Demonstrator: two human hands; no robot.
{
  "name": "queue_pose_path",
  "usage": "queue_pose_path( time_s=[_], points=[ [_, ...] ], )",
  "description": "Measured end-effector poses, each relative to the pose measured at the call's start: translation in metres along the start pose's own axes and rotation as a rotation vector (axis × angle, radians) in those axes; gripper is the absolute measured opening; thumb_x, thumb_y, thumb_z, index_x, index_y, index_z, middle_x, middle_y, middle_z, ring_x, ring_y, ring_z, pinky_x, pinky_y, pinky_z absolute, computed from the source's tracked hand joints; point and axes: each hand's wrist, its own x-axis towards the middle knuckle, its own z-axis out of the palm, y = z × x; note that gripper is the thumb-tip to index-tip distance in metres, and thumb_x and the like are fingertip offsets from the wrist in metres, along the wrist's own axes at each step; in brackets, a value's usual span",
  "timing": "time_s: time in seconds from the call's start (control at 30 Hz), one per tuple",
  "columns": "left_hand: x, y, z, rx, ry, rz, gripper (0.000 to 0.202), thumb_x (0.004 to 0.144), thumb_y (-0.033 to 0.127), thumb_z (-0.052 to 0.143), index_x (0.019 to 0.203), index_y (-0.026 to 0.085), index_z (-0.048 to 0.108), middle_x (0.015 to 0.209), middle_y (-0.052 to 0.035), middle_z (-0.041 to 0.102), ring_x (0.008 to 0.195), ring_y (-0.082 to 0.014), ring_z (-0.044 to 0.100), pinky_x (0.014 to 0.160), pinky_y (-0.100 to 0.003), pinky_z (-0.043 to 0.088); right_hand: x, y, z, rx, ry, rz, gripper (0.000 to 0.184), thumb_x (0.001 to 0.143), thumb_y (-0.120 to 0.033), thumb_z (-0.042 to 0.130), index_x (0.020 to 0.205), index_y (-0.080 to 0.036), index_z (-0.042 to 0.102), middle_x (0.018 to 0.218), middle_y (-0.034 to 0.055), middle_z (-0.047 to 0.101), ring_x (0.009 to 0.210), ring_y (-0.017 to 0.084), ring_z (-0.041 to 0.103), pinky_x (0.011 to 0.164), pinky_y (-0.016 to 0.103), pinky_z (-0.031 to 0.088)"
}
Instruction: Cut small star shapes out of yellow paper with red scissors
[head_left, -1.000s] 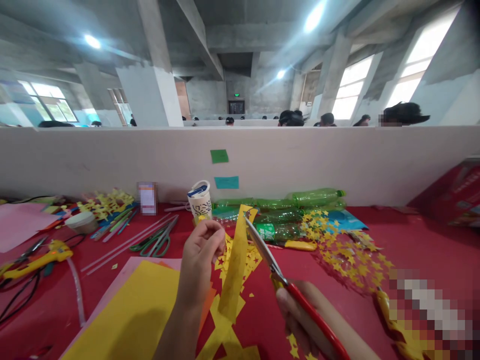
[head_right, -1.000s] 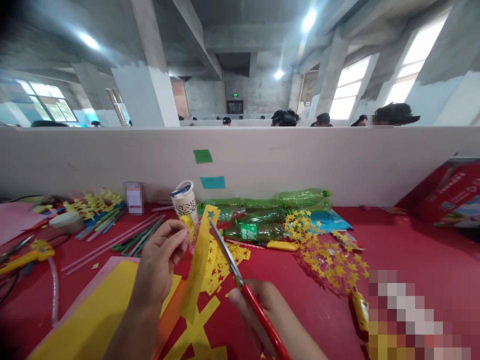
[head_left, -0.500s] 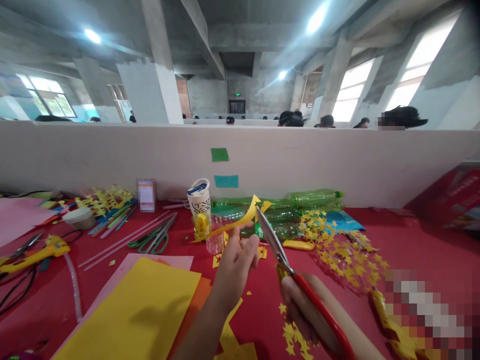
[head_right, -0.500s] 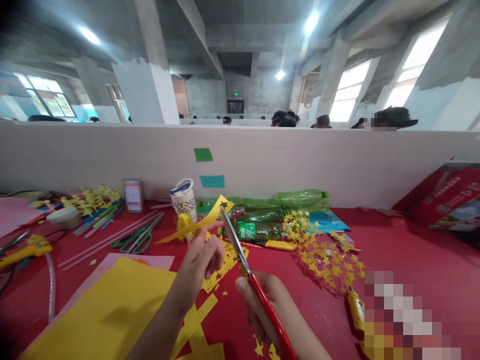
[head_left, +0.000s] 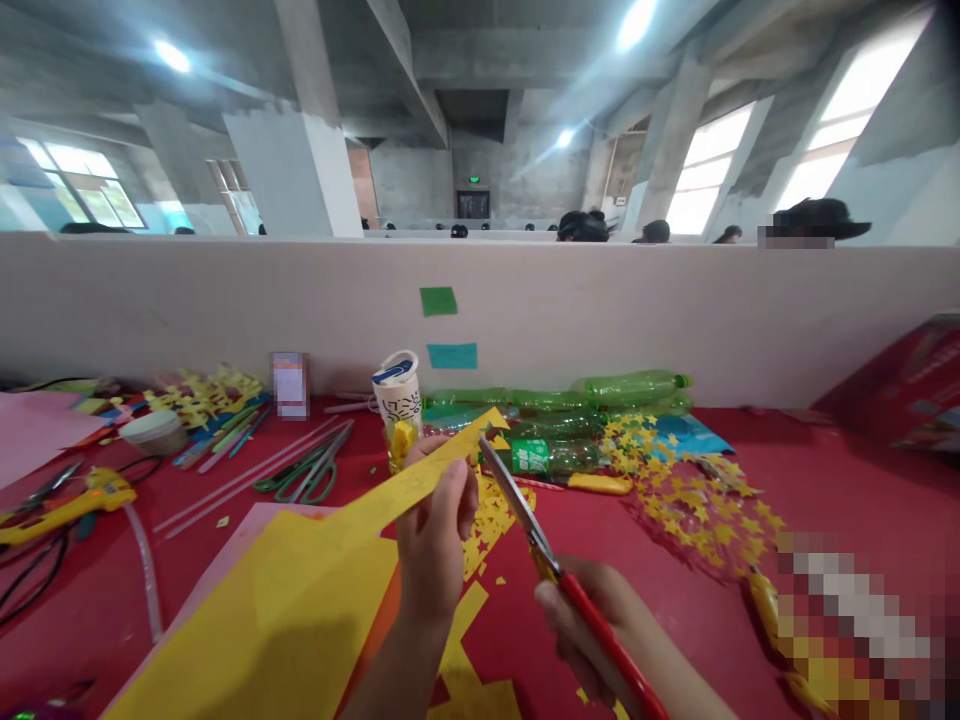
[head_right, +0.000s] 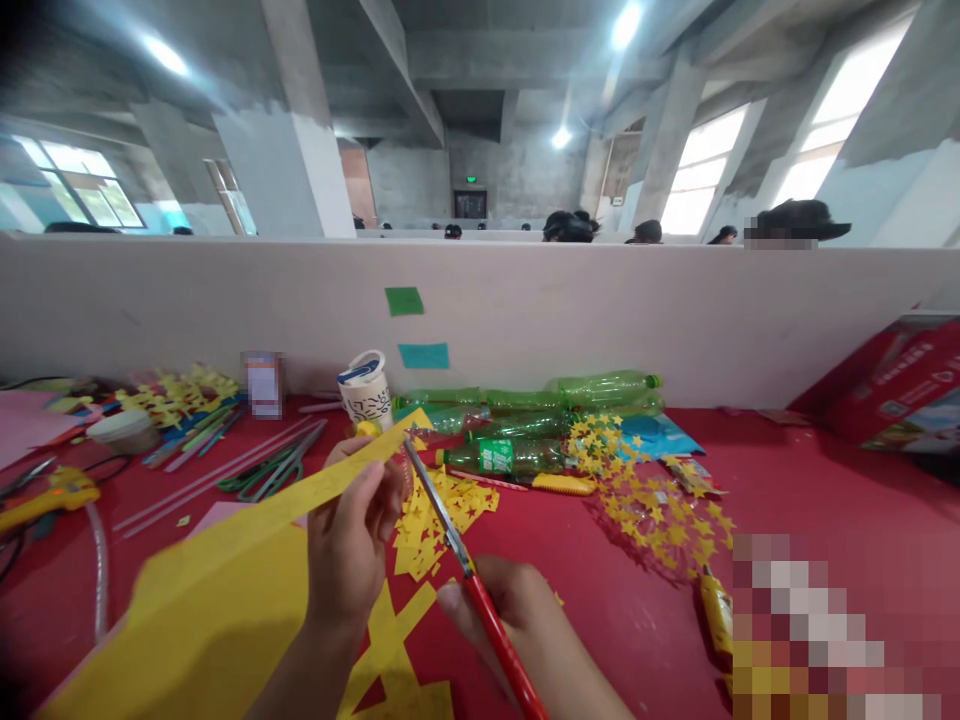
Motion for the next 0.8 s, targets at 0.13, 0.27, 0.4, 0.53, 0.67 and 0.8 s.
queue_pose_path(
  time_s=[0.13, 0.27, 0.4, 0.53, 0.67, 0.8],
  points=[
    [0.004, 0.002, 0.000, -0.066, 0.036, -0.043, 0.007, 0.080, 0.023, 0.057, 0.082, 0.021, 0.051, 0.053, 0.0065, 0.044, 0.045, -0.0073, 0.037, 0.040, -0.019, 0.025, -0.001, -0.004, -0.001, -0.020, -0.037, -0.006, 0.051, 0.080, -0.069, 0.050, 0.065, -0.021, 0.039, 0.048, -0.0060, 0.048, 0.035, 0.005, 0.036, 0.037, 0.020, 0.020],
    [0.009, 0.003, -0.003, -0.066, 0.017, -0.055, 0.008, 0.080, 0.024, 0.059, 0.079, 0.020, 0.052, 0.053, 0.0067, 0.043, 0.045, -0.0065, 0.037, 0.042, -0.018, 0.028, 0.001, -0.003, -0.002, -0.022, -0.054, -0.003, 0.051, 0.080, -0.070, 0.049, 0.065, -0.022, 0.038, 0.048, -0.0056, 0.046, 0.038, 0.007, 0.040, 0.038, 0.020, 0.023],
    [0.011, 0.001, -0.006, 0.004, -0.033, -0.045, 0.015, 0.080, 0.030, 0.060, 0.073, 0.018, 0.054, 0.056, 0.0050, 0.049, 0.047, -0.0065, 0.041, 0.044, -0.018, 0.033, 0.004, -0.001, -0.004, -0.073, -0.041, -0.050, 0.049, 0.080, -0.064, 0.055, 0.062, -0.022, 0.038, 0.046, -0.0067, 0.040, 0.040, 0.007, 0.034, 0.040, 0.020, 0.021],
    [0.013, 0.002, -0.010, 0.053, -0.015, -0.014, 0.015, 0.078, 0.031, 0.064, 0.074, 0.018, 0.057, 0.056, 0.0048, 0.050, 0.045, -0.0064, 0.042, 0.044, -0.019, 0.034, 0.004, -0.001, -0.004, -0.109, -0.037, -0.053, 0.049, 0.081, -0.065, 0.052, 0.063, -0.022, 0.038, 0.046, -0.0070, 0.038, 0.040, 0.007, 0.032, 0.040, 0.020, 0.020],
    [0.016, 0.004, -0.016, 0.089, -0.060, -0.034, 0.016, 0.078, 0.031, 0.063, 0.072, 0.018, 0.057, 0.057, 0.0041, 0.051, 0.046, -0.0068, 0.043, 0.043, -0.019, 0.034, -0.001, -0.001, -0.007, -0.129, -0.062, -0.107, 0.049, 0.083, -0.066, 0.048, 0.064, -0.021, 0.038, 0.048, -0.0050, 0.044, 0.042, 0.008, 0.040, 0.041, 0.022, 0.021],
    [0.017, 0.008, -0.018, 0.122, -0.108, -0.069, 0.016, 0.078, 0.031, 0.062, 0.071, 0.018, 0.057, 0.056, 0.0032, 0.052, 0.047, -0.0075, 0.044, 0.044, -0.019, 0.034, -0.004, 0.001, -0.013, -0.129, -0.114, -0.192, 0.050, 0.086, -0.067, 0.041, 0.068, -0.020, 0.040, 0.052, -0.0031, 0.047, 0.046, 0.009, 0.043, 0.043, 0.022, 0.026]
  ],
)
